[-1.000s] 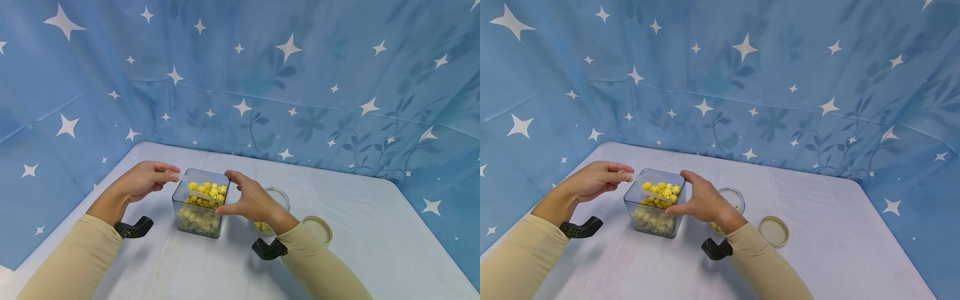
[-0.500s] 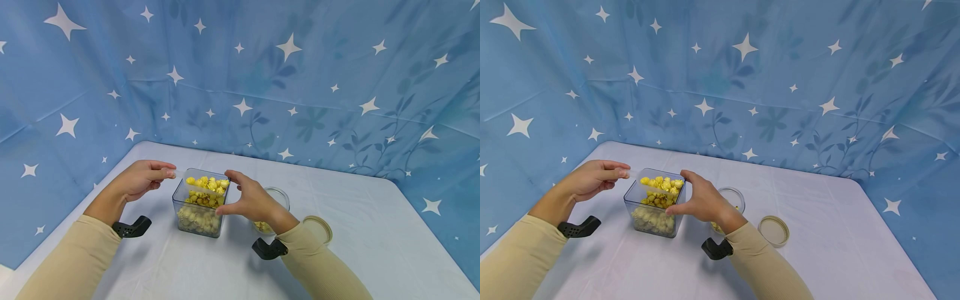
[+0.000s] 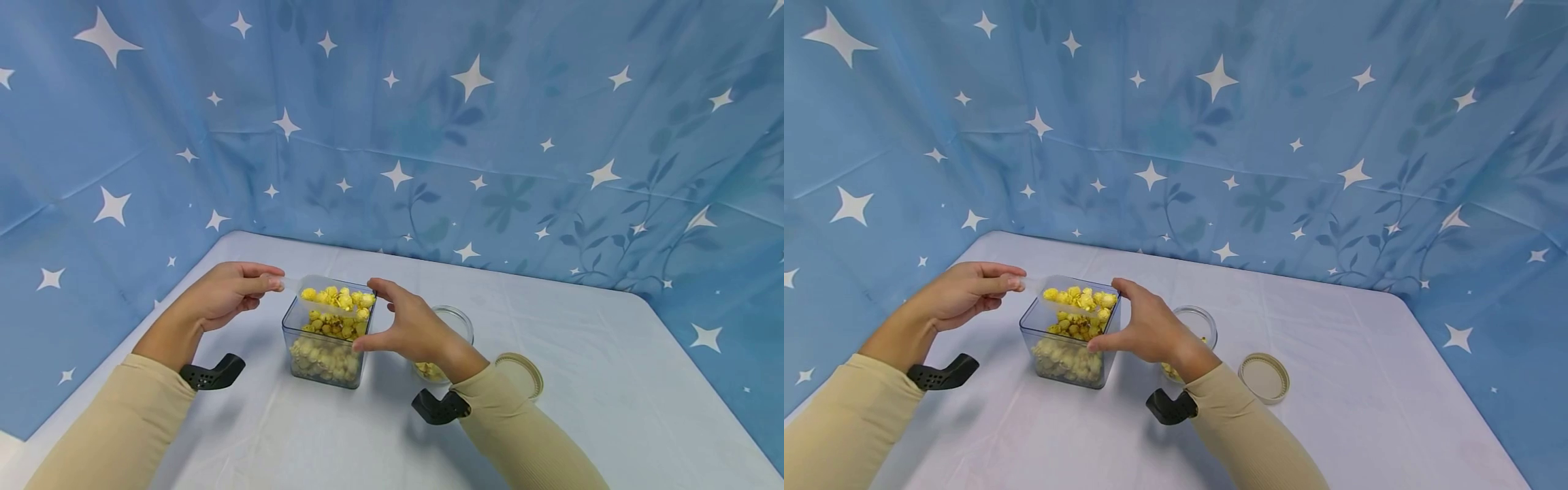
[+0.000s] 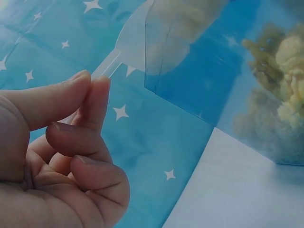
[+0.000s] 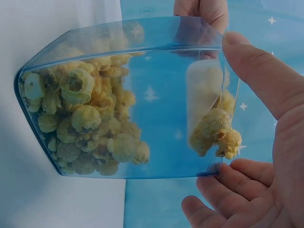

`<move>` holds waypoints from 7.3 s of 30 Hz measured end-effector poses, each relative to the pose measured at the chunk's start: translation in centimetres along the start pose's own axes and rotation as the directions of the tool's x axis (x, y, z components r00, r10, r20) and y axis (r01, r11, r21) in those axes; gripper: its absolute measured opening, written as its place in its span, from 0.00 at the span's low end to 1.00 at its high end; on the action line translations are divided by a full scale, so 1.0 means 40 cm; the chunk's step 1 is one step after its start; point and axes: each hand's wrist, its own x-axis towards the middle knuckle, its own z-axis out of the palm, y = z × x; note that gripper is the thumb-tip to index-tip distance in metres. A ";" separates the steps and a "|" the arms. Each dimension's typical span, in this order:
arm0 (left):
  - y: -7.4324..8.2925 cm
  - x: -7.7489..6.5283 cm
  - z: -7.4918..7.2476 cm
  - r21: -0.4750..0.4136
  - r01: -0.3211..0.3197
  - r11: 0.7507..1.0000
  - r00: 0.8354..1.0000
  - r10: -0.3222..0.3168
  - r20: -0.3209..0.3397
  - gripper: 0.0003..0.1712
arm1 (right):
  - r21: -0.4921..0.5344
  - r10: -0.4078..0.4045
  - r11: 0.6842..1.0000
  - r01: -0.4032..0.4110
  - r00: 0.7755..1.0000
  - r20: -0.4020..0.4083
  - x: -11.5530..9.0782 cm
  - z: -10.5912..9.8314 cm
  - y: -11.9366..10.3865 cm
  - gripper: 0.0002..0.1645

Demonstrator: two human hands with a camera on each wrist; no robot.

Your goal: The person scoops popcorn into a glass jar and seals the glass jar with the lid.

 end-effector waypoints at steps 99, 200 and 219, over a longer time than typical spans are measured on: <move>0.090 0.029 0.084 -0.094 -0.087 0.992 0.993 0.094 0.076 0.27 | -0.099 0.092 0.989 -0.111 0.979 -0.183 -0.127 -0.127 0.072 0.62; 0.199 0.112 0.311 0.284 -0.127 0.950 0.992 0.117 0.050 0.16 | 0.084 0.231 0.972 -0.219 0.954 -0.191 -0.170 -0.104 0.204 0.60; 0.172 0.079 0.223 0.175 -0.121 0.977 0.992 0.115 0.045 0.21 | 0.082 0.243 0.970 -0.231 0.950 -0.198 -0.173 -0.102 0.206 0.61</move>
